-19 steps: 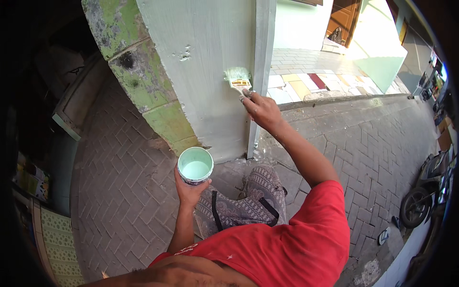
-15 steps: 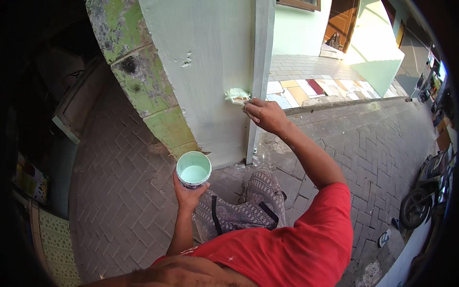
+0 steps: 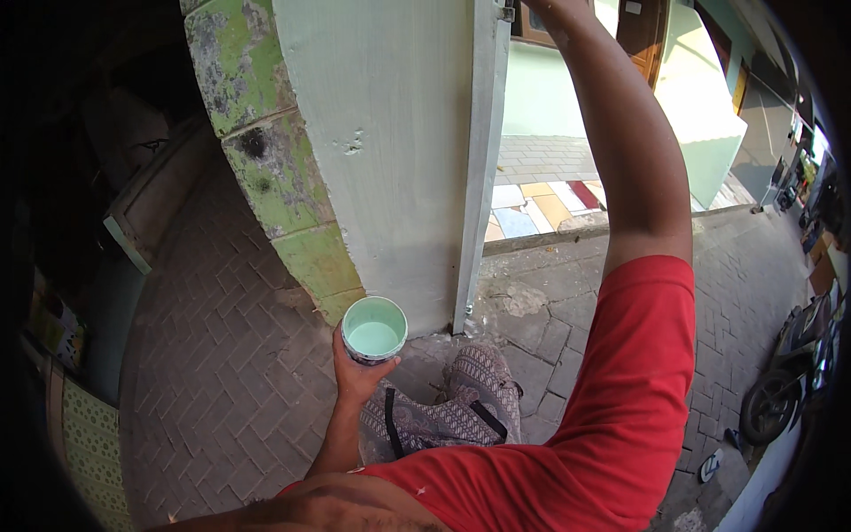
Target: Painting a white wall with light green paint using a brush.
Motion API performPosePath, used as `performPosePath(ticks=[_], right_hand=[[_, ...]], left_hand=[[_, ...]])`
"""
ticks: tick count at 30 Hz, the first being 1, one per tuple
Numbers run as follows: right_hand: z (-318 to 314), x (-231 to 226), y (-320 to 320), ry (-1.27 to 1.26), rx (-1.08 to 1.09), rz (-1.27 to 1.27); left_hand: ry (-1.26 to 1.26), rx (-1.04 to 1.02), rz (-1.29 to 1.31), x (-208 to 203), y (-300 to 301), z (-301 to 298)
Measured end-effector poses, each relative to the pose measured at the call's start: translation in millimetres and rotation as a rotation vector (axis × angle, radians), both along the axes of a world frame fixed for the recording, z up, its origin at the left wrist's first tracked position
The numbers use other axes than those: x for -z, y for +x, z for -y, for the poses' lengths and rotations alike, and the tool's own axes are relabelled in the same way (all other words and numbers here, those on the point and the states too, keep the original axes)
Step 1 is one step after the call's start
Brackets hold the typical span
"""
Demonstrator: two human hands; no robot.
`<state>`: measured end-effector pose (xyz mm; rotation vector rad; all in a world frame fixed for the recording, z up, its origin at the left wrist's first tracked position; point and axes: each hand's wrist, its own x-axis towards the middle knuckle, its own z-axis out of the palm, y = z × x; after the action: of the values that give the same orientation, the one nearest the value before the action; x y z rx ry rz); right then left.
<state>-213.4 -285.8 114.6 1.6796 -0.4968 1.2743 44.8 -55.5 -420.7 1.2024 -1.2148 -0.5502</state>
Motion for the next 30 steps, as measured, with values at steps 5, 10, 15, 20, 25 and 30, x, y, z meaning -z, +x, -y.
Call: performPosePath(ticks=[5,10,15,20,25,30], right_hand=[[24.8,153.5,-1.7,0.057,0.105,-0.208],[-20.4,256.1,-19.3,0.390,-0.053,-0.340],[-30.4,175.1,-20.2,0.736,-0.148,-0.365],[0.0,-1.3,-14.1,0.508,-0.225,-0.279],[-10.1,-195.0,-7.8,0.183,-0.268,-0.207],[16.0,-250.8,-0.9,-0.109,-0.071,-0.135]], left_hand=[[0.002,-0.079,0.038,-7.2,10.6,-12.7],[-0.022,-0.091,0.053,-4.2,24.5,-9.6],[-0.009,-0.080,-0.013,-13.5,23.1,4.7],[-0.039,-0.018,-0.010,-108.3,7.7,11.4],[-0.111,0.100,-0.046,-244.2,-6.2,5.9],[-0.086,0.098,-0.041,-345.0,-13.6,-1.6]])
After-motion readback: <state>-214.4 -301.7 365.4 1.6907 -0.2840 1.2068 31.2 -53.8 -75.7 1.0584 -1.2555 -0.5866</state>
